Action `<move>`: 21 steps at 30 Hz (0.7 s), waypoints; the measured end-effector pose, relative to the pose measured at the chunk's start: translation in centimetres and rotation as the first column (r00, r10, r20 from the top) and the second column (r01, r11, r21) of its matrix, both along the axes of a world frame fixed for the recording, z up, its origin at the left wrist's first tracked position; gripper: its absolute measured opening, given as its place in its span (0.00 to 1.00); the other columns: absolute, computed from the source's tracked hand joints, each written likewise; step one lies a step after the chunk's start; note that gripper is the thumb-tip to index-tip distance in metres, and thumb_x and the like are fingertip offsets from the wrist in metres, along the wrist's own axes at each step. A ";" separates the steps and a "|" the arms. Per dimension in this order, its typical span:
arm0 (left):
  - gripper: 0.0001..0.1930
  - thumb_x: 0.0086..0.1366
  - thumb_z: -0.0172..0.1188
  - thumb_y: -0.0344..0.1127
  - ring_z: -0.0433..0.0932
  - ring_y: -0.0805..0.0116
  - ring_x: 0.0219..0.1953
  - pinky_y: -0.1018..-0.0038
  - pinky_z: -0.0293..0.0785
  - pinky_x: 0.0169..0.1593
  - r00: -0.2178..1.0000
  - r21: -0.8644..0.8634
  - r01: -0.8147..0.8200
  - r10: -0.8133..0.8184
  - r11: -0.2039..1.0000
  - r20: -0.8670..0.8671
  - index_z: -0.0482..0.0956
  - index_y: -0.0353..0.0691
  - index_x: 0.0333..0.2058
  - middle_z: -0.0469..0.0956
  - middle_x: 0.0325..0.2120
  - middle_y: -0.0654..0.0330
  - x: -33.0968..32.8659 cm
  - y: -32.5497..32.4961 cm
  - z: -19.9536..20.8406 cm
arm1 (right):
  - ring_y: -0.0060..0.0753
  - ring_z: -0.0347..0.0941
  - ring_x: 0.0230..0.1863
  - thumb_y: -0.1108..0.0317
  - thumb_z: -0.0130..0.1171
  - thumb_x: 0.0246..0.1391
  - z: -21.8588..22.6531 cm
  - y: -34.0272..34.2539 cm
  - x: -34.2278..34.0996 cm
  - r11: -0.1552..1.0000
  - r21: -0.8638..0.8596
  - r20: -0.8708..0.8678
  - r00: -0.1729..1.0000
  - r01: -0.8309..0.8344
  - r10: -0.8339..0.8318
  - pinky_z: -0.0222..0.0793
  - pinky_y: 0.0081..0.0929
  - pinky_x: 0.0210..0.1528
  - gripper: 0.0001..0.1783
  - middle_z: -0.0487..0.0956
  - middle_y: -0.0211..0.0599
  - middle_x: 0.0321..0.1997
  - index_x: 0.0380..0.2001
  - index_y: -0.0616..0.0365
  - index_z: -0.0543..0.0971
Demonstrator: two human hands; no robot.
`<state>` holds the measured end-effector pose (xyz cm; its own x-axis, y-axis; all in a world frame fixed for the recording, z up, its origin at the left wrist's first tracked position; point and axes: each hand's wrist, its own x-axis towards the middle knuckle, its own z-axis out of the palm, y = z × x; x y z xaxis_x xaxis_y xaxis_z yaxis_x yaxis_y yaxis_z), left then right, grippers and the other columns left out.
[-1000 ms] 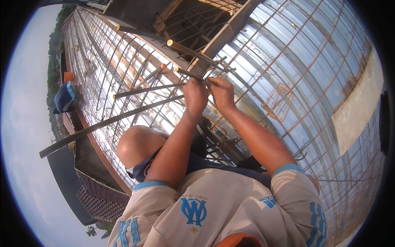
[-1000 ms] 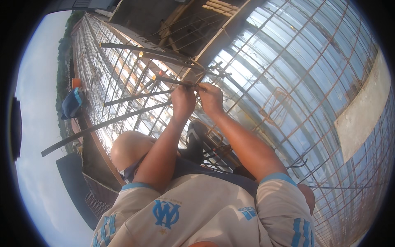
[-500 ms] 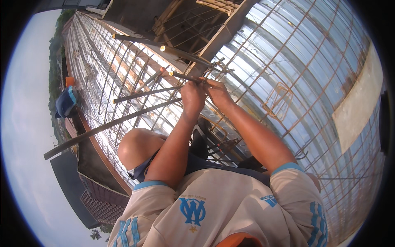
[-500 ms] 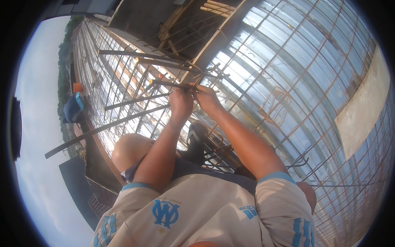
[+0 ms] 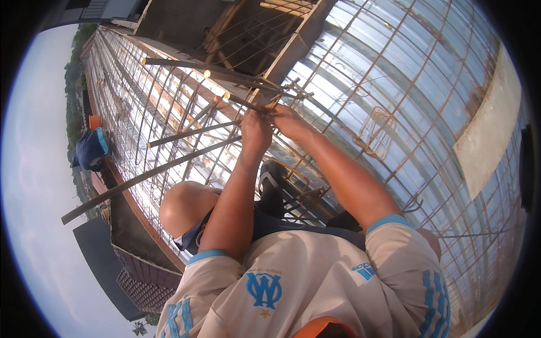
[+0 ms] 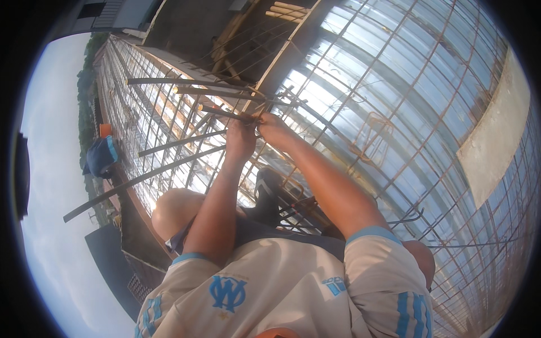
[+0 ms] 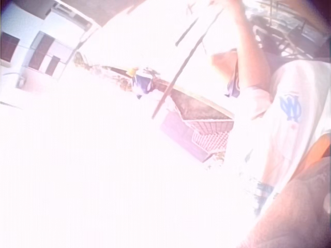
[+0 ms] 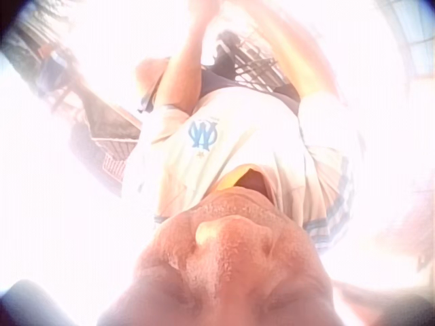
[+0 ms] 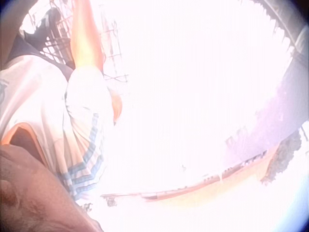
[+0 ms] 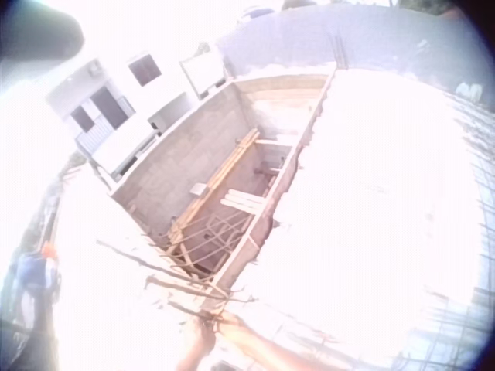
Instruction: The person climbs a metal scaffolding structure and uses pliers to twist wire ties, securing metal poles to the frame. He moves along the scaffolding, positioning and fastening multiple joints.
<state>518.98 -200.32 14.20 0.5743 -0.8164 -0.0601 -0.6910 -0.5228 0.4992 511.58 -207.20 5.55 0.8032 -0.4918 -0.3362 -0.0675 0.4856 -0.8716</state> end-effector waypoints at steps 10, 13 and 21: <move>0.09 0.60 0.56 0.29 0.79 0.47 0.35 0.60 0.73 0.39 0.998 0.120 -0.051 0.056 0.991 -0.037 0.74 0.34 0.39 0.79 0.30 0.45 0.5 -0.4 0.1 | 0.33 0.74 0.39 0.75 0.55 0.51 2.5 0.4 -3.4 0.914 -0.372 -0.090 0.973 0.163 -0.211 0.70 0.30 0.42 0.16 0.76 0.39 0.36 0.45 0.57 0.72; 0.08 0.59 0.51 0.31 0.78 0.42 0.37 0.56 0.73 0.41 0.991 0.094 -0.044 0.056 0.995 -0.124 0.75 0.37 0.37 0.79 0.30 0.43 1.2 -0.2 -0.2 | 0.42 0.74 0.40 0.75 0.58 0.49 2.9 0.9 -4.6 0.807 -0.572 -0.033 0.979 0.146 -0.201 0.71 0.34 0.43 0.19 0.74 0.43 0.38 0.47 0.57 0.69; 0.09 0.59 0.52 0.32 0.78 0.42 0.37 0.58 0.73 0.40 0.986 0.087 -0.050 0.063 0.995 -0.152 0.77 0.37 0.36 0.79 0.30 0.43 1.2 -0.3 -0.2 | 0.53 0.74 0.41 0.71 0.55 0.52 1.3 1.6 -4.4 0.421 -0.906 -0.043 0.985 0.031 -0.165 0.73 0.42 0.41 0.21 0.72 0.45 0.46 0.50 0.53 0.66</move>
<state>520.22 -200.66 14.00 0.5977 -0.7717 -0.2175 -0.5770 -0.6024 0.5515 507.17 -205.56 6.81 0.7200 -0.6393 0.2698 -0.1975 -0.5615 -0.8036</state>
